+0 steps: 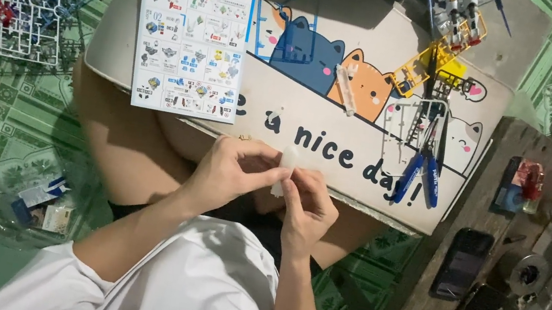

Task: The person reviews an instruction manual, then uses pliers to cut small plastic parts from a sprue. They separate the cut pieces and begin fitting them together by hand.

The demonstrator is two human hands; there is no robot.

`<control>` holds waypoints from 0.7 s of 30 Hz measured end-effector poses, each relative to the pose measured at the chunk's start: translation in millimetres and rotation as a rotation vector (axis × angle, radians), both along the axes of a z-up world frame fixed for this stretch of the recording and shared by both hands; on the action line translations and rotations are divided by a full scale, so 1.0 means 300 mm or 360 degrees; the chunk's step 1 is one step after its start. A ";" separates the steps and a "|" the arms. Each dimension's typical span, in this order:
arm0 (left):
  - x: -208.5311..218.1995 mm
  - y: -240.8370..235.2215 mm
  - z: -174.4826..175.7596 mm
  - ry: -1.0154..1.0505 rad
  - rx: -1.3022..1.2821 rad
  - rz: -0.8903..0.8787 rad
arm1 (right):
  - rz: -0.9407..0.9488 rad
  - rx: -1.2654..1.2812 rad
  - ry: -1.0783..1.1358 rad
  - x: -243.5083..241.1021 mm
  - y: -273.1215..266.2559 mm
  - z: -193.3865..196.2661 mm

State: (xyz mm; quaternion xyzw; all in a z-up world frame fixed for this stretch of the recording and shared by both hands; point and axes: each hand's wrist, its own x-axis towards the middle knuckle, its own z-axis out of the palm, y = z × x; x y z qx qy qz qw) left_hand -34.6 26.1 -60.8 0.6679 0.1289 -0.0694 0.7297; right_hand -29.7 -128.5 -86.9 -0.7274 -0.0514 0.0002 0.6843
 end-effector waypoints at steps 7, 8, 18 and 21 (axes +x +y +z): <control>0.003 0.018 -0.028 -0.0030 -0.0097 0.0147 | 0.0007 -0.0286 -0.0115 0.061 -0.025 0.022; 0.011 0.032 -0.017 -0.0096 -0.0089 0.0222 | -0.0012 -0.0374 -0.0112 0.080 -0.034 0.030; -0.021 0.097 -0.101 -0.0197 -0.0224 0.0385 | 0.0113 -0.1220 -0.0350 0.218 -0.059 0.059; -0.033 0.124 -0.113 -0.0207 -0.0233 0.0426 | 0.0103 -0.1290 -0.0446 0.237 -0.057 0.058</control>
